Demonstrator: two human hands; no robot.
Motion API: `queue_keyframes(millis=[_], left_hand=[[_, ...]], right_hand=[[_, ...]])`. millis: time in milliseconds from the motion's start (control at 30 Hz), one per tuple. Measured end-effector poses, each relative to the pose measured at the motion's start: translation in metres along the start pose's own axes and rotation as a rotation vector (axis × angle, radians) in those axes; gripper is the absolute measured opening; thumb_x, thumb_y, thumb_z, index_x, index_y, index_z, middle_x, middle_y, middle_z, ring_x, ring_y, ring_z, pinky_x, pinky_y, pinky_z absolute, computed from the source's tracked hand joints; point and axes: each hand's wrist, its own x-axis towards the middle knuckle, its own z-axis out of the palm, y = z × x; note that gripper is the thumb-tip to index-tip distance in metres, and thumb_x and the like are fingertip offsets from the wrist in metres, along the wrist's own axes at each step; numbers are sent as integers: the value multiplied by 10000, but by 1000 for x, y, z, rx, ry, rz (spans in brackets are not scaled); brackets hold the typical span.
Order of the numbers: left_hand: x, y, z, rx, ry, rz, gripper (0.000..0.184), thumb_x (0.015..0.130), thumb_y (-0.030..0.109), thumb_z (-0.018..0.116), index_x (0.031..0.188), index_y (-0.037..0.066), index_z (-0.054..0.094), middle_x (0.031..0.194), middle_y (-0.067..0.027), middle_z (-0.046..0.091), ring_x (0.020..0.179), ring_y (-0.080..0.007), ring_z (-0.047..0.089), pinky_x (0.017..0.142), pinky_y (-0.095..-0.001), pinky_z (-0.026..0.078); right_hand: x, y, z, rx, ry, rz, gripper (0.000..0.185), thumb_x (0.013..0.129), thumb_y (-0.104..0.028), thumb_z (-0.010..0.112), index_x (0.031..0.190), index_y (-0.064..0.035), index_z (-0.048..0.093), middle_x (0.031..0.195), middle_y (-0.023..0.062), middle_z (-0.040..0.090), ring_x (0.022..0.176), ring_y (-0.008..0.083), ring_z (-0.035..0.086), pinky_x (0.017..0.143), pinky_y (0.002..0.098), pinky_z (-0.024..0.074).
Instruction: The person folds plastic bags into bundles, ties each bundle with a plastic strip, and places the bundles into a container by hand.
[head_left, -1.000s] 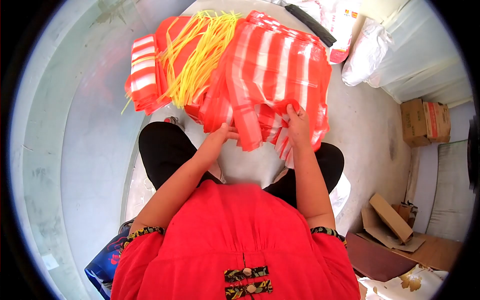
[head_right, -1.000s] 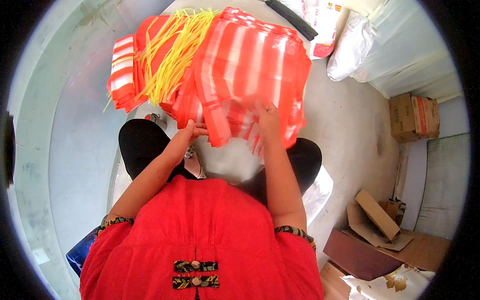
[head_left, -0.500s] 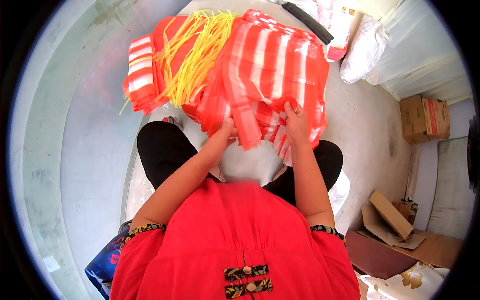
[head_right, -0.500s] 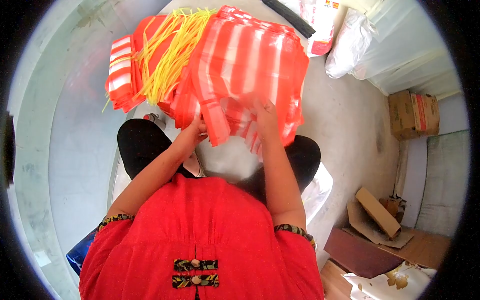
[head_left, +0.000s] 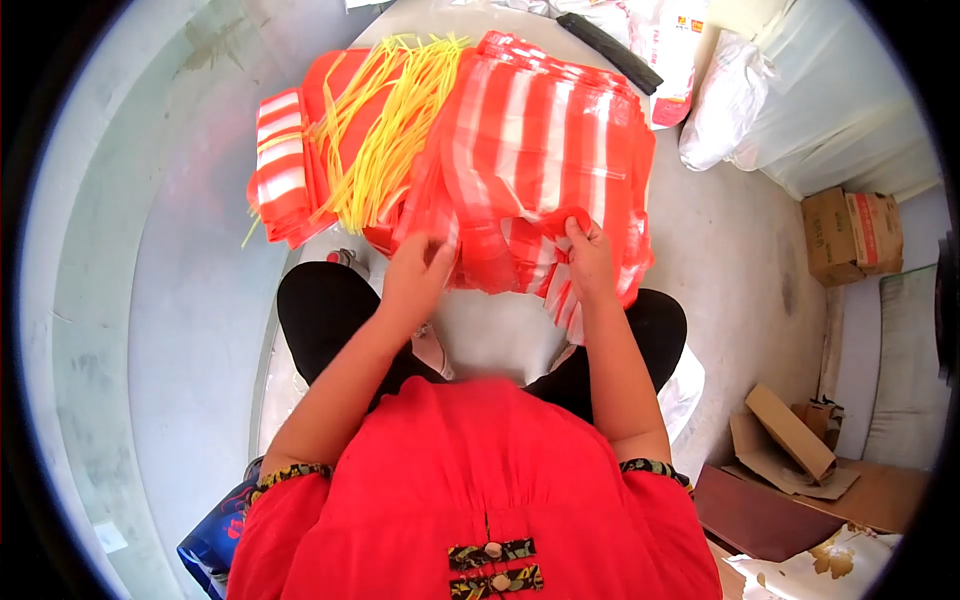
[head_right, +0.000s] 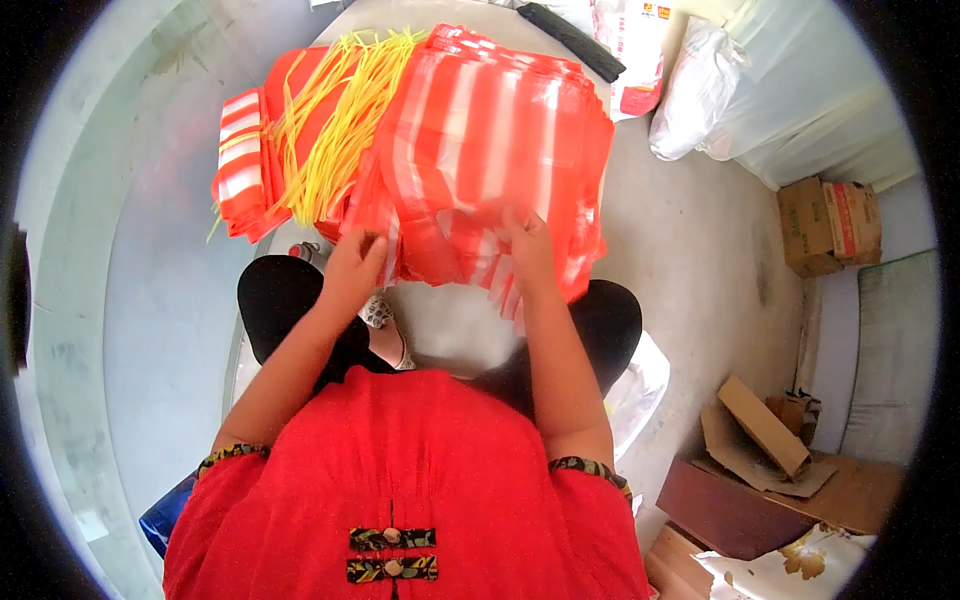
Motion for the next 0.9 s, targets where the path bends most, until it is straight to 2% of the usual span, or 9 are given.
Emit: queue_keyframes(millis=[33, 133, 267, 400, 500, 567, 633, 800, 900], left_hand=[[10, -4, 3, -124, 108, 61, 464, 1018, 295, 609, 1342, -35, 569, 1257, -220, 667, 1150, -311, 656, 971, -384, 501], [46, 8, 17, -552, 203, 0, 575, 1011, 225, 632, 1480, -27, 415, 1336, -210, 625, 1226, -275, 617, 1034, -369, 479], [61, 33, 16, -876, 80, -164, 722, 987, 180, 670, 1555, -23, 274, 1379, -182, 587, 1256, -232, 584, 1060, -354, 469], [47, 31, 17, -781, 46, -197, 785, 952, 211, 719, 1559, -24, 280, 1382, -178, 580, 1228, -229, 601, 1027, -350, 489], [21, 13, 10, -625, 16, -217, 789, 919, 191, 743, 1555, -10, 321, 1406, -179, 559, 1233, -218, 592, 1010, -355, 498], [6, -13, 7, -471, -12, -186, 777, 911, 180, 739, 1548, -14, 338, 1415, -184, 555, 1239, -212, 589, 1021, -357, 493], [-11, -12, -5, -335, -36, -175, 748, 923, 148, 706, 1556, 4, 334, 1363, -183, 582, 1136, -203, 638, 948, -336, 525], [-26, -21, -20, -483, -109, -293, 697, 948, 105, 654, 1563, 30, 336, 1126, -147, 674, 922, -155, 674, 789, -284, 545], [-28, -7, -25, -562, -88, -287, 694, 948, 88, 644, 1566, 32, 335, 1005, -107, 679, 839, -129, 657, 746, -269, 530]], right_hand=[[-3, -2, 2, 2, -1, 8, 326, 1035, -281, 615, 1252, -43, 662, 1089, 30, 701, 917, 143, 633, 798, 315, 515], [-7, -8, 4, 20, 1, 23, 289, 1045, -245, 603, 1235, -39, 672, 1102, 33, 704, 948, 140, 639, 823, 309, 522], [-8, -11, 7, 52, -3, 9, 231, 1062, -191, 589, 1189, -23, 683, 1103, 42, 723, 985, 133, 670, 877, 297, 538], [-5, -2, -1, -26, -36, 9, 327, 1029, -235, 602, 1257, -10, 667, 1123, 62, 695, 1004, 171, 625, 888, 331, 506], [-4, 7, -9, -145, -109, 17, 295, 1006, -207, 614, 1213, -15, 698, 1118, 63, 695, 1007, 168, 622, 889, 337, 503], [-9, -2, -8, -360, -324, -94, 266, 990, -194, 618, 1165, -20, 717, 1110, 66, 702, 1005, 179, 628, 887, 342, 502], [-12, -9, -2, -514, -451, -221, 248, 977, -162, 612, 1138, -14, 728, 1099, 74, 717, 1031, 198, 641, 922, 365, 501], [-40, -37, 32, -808, -399, -436, 237, 927, -97, 639, 1129, -11, 726, 1107, 123, 731, 1112, 268, 656, 1043, 435, 468], [-53, -29, 53, -1036, -451, -844, 301, 858, -115, 717, 1152, -53, 708, 1198, 121, 681, 1128, 292, 618, 1035, 441, 466]])
